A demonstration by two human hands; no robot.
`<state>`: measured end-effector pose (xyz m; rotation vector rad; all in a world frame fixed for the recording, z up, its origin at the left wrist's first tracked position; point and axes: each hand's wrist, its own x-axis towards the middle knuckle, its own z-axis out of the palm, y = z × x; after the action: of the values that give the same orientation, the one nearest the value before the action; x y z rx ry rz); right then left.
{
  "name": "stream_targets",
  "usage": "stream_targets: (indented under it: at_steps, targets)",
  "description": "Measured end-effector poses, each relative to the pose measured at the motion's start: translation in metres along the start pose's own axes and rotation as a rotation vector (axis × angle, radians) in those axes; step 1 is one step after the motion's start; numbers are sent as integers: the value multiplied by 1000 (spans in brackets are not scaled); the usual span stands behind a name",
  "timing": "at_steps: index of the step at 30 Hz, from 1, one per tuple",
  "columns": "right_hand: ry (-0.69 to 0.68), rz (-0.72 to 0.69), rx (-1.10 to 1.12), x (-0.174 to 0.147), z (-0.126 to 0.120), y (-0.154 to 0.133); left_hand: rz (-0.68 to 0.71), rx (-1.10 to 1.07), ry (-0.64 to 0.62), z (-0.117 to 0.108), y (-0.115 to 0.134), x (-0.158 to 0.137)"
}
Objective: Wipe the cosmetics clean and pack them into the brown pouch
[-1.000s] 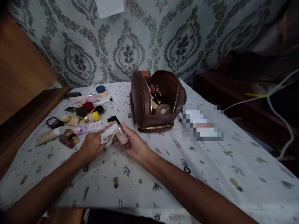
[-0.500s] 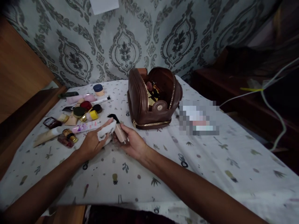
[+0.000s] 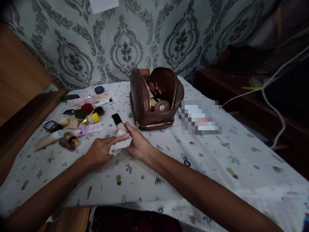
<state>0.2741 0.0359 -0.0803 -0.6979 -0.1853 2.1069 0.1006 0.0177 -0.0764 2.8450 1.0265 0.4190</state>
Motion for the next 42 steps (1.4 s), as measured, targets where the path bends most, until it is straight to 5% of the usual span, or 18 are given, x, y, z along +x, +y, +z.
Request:
stream_targets:
  at_steps: [12,17,23,33,42]
  targets:
    - [-120,10,-103,-13,6,3,-272,-83,274,-4,-21,2]
    - [-88,-25,-74,-9,5,1,-290,-96,243,0,-22,3]
    - [-101,-84,23,0,-2,1,-115,-185,157,-4,-15,4]
    - [-57,-14,-13,-5,2,-6,57,-11,-6,-1,-3,2]
    - [-129,-127,-114,4,-6,1,-171,-28,199,-6,-19,0]
